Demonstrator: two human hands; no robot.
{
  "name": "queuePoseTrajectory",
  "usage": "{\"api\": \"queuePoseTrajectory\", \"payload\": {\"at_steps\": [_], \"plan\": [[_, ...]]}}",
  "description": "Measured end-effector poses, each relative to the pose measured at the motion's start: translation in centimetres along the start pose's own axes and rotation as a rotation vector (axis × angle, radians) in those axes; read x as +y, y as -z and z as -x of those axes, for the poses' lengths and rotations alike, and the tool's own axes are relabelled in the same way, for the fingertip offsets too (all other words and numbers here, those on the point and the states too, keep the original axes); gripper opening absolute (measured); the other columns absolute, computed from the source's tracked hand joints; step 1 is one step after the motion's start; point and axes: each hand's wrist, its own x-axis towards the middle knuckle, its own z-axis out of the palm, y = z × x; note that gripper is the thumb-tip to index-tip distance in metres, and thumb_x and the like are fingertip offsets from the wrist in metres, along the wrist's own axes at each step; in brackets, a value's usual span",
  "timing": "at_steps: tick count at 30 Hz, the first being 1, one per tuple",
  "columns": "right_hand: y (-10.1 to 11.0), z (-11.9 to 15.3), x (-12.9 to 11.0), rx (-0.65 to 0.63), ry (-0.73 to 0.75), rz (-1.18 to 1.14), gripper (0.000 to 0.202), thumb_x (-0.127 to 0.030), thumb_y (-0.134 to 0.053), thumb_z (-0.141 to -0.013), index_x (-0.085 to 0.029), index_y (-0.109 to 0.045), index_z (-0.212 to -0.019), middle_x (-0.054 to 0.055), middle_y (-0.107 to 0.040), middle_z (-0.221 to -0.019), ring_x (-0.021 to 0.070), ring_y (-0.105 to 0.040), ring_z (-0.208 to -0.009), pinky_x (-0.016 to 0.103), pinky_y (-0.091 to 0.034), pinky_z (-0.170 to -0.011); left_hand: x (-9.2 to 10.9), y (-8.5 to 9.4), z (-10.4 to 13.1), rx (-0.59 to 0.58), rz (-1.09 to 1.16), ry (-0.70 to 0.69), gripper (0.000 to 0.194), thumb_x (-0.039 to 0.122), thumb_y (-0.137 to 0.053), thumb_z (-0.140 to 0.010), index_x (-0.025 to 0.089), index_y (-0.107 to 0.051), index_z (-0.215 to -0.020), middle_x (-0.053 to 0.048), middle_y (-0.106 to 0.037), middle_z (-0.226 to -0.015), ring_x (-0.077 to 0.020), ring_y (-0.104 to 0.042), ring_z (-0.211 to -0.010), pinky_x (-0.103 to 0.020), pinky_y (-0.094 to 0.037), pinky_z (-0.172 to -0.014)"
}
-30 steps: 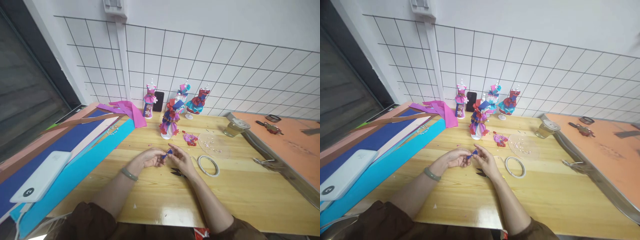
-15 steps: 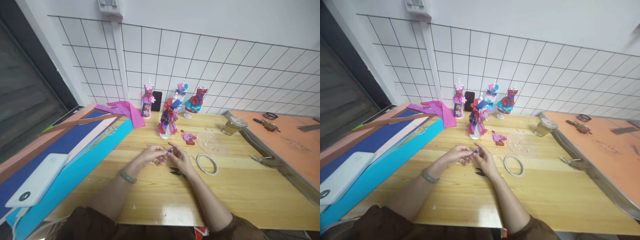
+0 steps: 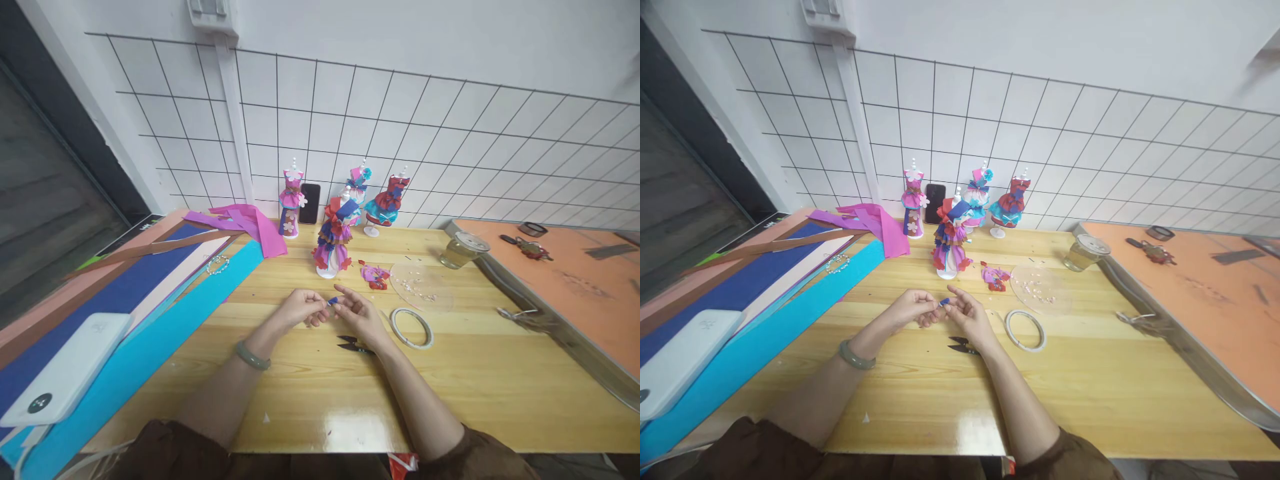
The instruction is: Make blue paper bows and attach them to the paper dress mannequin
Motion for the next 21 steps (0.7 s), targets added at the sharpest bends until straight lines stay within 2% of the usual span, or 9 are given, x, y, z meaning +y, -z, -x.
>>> {"api": "queuePoseTrajectory", "payload": {"at_steps": [7, 13, 21], "plan": [[-0.21, -0.15, 0.38, 0.051, 0.033, 0.057, 0.052, -0.029, -0.065, -0.065, -0.02, -0.049, -0.114, 0.0, -0.054, -0.075, 0.0108, -0.052, -0.067, 0.027, -0.042, -0.067, -0.07, -0.4, 0.08, -0.025, 0.045, -0.035, 0.031, 0.041, -0.058, -0.067, 0.01, -0.059, -0.072, -0.008, -0.063, -0.069, -0.009, -0.055, -0.052, -0.022, -0.043, -0.051], [0.07, -0.16, 0.26, 0.038, 0.013, -0.032, 0.051, -0.025, -0.067, -0.064, -0.021, -0.05, -0.112, -0.001, -0.055, -0.077, 0.0097, -0.053, -0.067, 0.026, -0.042, -0.068, -0.01, -0.59, 0.28, -0.079, 0.203, -0.033, 0.028, 0.037, -0.06, -0.067, 0.01, -0.058, -0.073, -0.009, -0.062, -0.074, -0.01, -0.056, -0.058, -0.021, -0.042, -0.05], [0.12, 0.03, -0.13, -0.024, -0.065, -0.107, 0.056, -0.027, -0.069, -0.062, -0.022, -0.05, -0.114, 0.0, -0.058, -0.077, 0.0109, -0.055, -0.064, 0.028, -0.043, -0.067, -0.24, -0.42, 0.24, -0.263, 0.45, 0.041, 0.02, 0.029, -0.061, -0.068, 0.01, -0.055, -0.074, -0.005, -0.059, -0.067, -0.0077, -0.054, -0.053, -0.017, -0.036, -0.044]]}}
